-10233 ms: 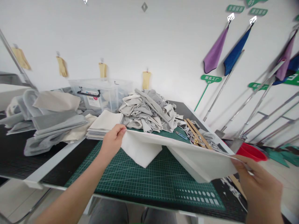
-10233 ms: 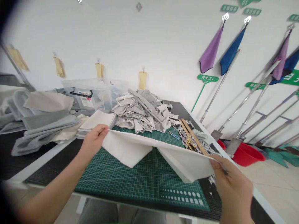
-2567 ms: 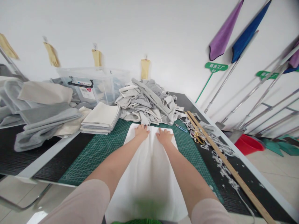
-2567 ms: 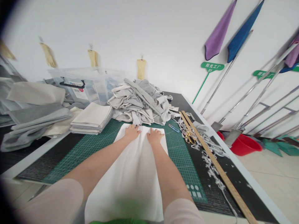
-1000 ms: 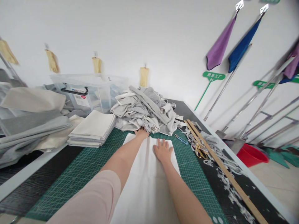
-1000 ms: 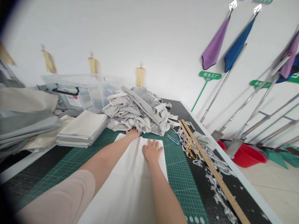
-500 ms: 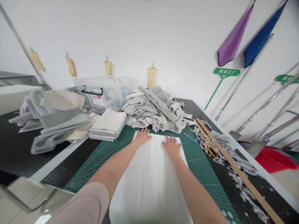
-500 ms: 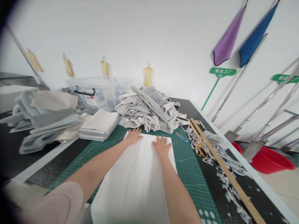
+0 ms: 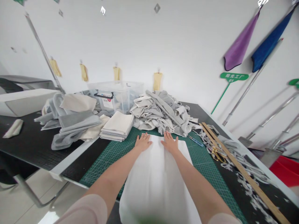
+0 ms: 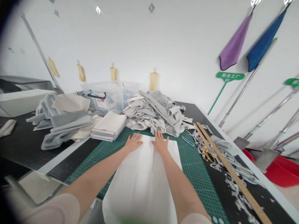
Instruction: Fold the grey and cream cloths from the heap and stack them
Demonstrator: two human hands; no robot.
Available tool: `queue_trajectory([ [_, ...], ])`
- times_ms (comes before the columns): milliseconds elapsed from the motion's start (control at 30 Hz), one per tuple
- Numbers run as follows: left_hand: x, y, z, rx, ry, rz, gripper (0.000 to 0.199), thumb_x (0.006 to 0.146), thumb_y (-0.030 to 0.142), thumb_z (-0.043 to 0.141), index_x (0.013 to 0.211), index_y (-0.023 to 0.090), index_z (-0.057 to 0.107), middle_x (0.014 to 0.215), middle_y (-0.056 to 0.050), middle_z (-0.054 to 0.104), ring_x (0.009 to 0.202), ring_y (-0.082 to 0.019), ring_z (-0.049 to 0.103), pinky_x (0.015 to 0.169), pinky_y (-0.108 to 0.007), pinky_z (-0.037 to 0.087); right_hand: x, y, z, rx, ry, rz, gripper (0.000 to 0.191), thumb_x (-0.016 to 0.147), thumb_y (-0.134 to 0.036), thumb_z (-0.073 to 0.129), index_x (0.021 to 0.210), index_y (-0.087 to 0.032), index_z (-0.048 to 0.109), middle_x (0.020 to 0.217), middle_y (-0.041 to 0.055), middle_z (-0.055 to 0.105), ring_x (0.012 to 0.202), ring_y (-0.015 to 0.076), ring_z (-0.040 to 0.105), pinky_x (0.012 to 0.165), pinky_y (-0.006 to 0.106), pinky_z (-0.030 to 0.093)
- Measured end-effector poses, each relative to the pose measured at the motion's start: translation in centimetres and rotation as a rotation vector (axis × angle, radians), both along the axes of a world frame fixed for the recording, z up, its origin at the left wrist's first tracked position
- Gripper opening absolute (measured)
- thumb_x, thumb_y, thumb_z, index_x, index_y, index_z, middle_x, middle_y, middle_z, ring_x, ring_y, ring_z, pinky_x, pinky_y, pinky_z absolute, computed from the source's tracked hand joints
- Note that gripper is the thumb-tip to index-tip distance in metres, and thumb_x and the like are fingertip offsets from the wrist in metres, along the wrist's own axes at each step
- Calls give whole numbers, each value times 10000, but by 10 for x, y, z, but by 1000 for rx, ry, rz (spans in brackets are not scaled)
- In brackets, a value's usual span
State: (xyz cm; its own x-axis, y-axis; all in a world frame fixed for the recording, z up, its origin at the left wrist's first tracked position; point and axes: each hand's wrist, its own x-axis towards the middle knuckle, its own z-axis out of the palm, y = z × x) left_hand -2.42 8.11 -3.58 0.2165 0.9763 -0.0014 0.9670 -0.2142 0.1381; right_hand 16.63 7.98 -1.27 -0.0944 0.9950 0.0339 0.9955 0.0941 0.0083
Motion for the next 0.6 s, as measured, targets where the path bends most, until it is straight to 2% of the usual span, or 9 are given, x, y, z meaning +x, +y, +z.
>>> queue_trajectory([
  [267,0,3,0,7,9,13,552,776,492,161,1272,251,171,1358,-12,85,1223,-235,65,947,-475,77,-1,30,-13,-126,44,-60,575,794,-450,146,1291,-195,9,1361,54,80,1217,217,69,886,539,108],
  [600,0,6,-6,80,0,8,535,779,478,186,1262,250,212,1350,-24,132,1217,-245,97,942,-482,93,-10,63,-17,-164,87,-139,587,765,-479,159,1287,-223,80,1359,20,105,1217,214,55,892,543,59],
])
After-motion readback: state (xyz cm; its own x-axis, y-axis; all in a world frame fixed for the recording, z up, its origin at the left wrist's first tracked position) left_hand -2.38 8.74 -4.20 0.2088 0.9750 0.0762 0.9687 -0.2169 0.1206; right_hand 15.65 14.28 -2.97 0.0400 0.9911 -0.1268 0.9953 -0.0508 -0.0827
